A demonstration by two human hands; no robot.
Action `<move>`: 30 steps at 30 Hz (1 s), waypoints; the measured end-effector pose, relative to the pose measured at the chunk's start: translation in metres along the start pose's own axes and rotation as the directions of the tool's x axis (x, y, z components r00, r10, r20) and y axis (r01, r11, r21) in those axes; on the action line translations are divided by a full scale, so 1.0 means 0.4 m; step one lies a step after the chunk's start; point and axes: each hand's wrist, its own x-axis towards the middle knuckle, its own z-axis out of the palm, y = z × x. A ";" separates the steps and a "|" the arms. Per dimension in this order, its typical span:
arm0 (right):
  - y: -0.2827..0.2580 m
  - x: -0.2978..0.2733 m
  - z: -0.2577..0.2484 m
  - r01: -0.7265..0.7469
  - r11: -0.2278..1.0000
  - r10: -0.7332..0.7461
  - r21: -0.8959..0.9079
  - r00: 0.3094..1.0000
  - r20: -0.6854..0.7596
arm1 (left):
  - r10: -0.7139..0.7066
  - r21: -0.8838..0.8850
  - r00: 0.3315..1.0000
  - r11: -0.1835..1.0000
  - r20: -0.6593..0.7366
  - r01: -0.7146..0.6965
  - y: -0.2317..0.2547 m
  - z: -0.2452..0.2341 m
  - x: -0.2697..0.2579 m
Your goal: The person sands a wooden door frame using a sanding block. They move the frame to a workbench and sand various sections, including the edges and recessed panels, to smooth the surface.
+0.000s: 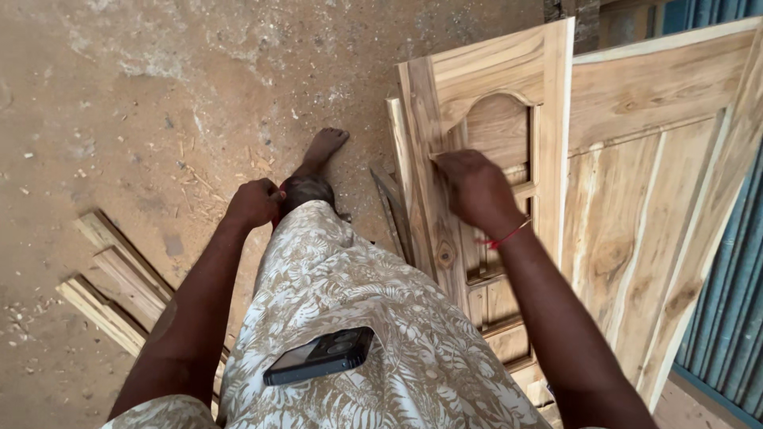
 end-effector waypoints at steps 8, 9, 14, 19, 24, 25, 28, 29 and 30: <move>0.023 0.115 0.003 -0.053 0.995 0.042 -0.086 0.991 -0.129 | -0.023 -0.022 1.000 0.999 0.016 0.023 0.000 -0.009 0.015; 0.002 0.101 0.014 -0.079 0.991 0.070 -0.106 0.994 -0.087 | -0.030 -0.033 0.999 0.999 0.013 0.030 -0.001 -0.010 0.022; -0.024 0.041 -0.011 -0.136 0.991 0.135 0.013 0.988 0.079 | -0.015 0.007 1.000 1.000 -0.006 0.015 -0.028 -0.015 0.038; 0.000 0.116 -0.029 -0.207 0.978 0.204 0.013 0.952 -0.230 | -0.011 0.024 1.000 1.000 0.012 0.011 -0.040 -0.010 0.050; -0.102 0.133 0.064 -0.217 0.972 0.191 -0.091 0.954 -0.233 | 0.024 0.031 1.000 0.999 0.013 -0.024 -0.010 -0.028 0.070; -0.093 0.134 0.056 -0.261 0.965 0.255 -0.015 0.951 -0.176 | 0.025 0.025 1.000 0.999 0.010 -0.025 -0.004 -0.032 0.070; -0.029 0.154 0.005 -0.293 0.955 0.297 0.048 0.939 -0.173 | 0.034 0.026 0.999 0.999 0.014 -0.034 0.005 -0.041 0.081; -0.003 0.181 -0.007 -0.238 0.971 0.219 -0.031 0.933 -0.286 | 0.032 0.027 0.999 0.999 0.019 -0.033 0.001 -0.038 0.079; 0.006 0.199 -0.009 -0.187 0.976 0.130 -0.111 0.911 -0.392 | 0.009 0.033 1.000 0.999 0.026 -0.009 -0.004 -0.038 0.074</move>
